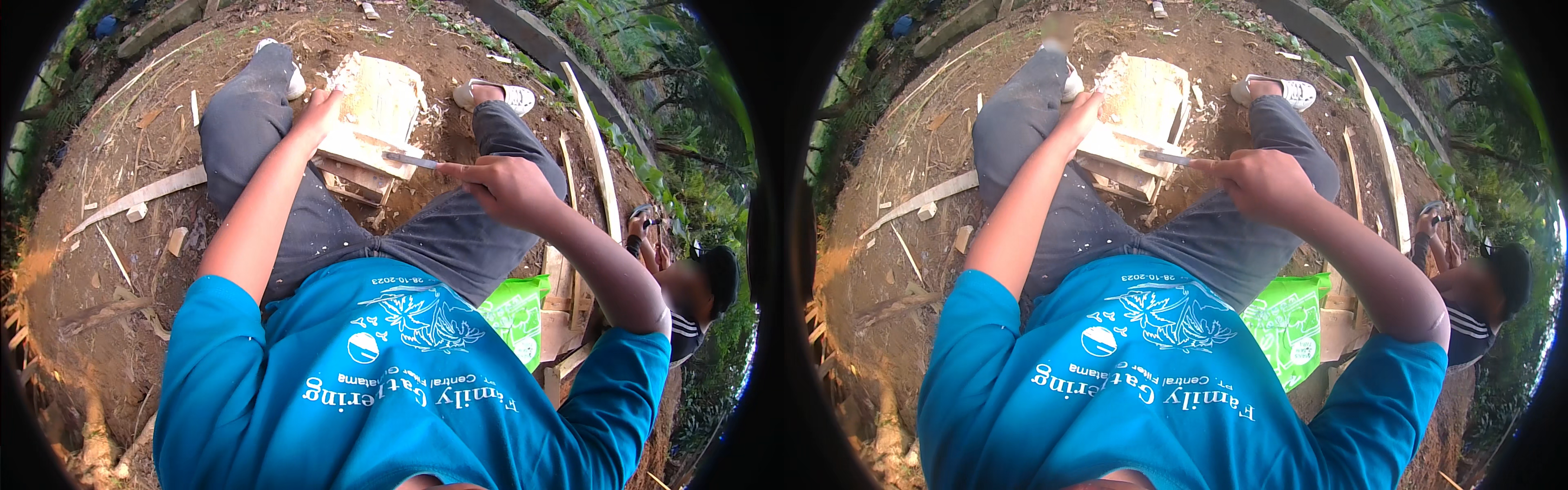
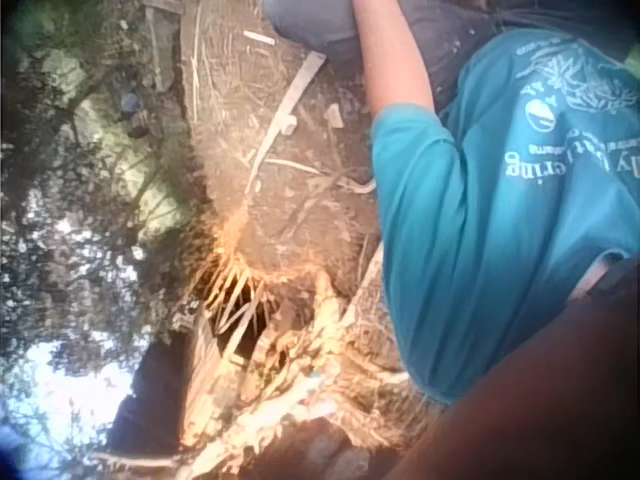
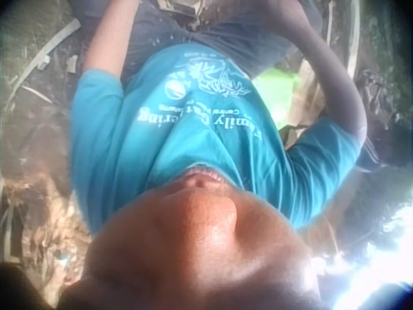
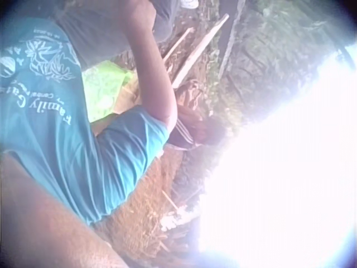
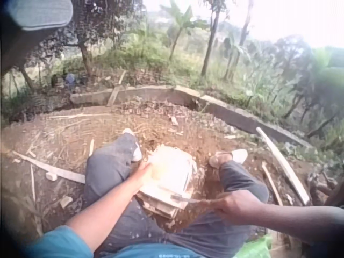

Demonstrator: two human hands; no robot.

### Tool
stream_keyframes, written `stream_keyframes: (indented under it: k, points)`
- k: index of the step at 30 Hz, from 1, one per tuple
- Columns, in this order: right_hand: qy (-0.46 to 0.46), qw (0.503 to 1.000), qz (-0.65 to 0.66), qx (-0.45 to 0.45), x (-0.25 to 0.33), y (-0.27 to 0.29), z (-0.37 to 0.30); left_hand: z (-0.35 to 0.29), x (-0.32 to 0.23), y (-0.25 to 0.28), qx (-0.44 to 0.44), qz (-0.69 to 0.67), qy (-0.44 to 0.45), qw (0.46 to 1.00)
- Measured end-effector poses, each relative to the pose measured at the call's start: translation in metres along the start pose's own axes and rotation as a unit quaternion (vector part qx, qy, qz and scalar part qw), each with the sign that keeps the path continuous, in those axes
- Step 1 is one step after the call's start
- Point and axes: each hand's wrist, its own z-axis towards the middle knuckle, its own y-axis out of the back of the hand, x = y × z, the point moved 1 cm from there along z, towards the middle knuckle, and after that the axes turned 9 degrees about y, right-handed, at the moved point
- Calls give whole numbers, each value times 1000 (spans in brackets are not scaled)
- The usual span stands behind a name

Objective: The person uses a chisel to carve a rectangular hole in a wood block, pushing the tool and striking it with their hand to remove wood shavings while sitting on the ground.

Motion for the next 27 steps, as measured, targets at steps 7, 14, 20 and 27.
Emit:
stream_keyframes:
  k: [7,14,20,27]
  points:
    - [-32,984,173,32,-1,10,5,4,4,-3,-99,217,-61,969]
    - [-27,994,-64,83,34,60,10,-9,3,0,-127,309,-80,939]
    - [13,973,-177,147,36,65,40,-10,-10,-9,-128,336,-90,929]
    - [-40,978,-124,162,40,59,31,-9,-2,-9,-117,337,-110,928]
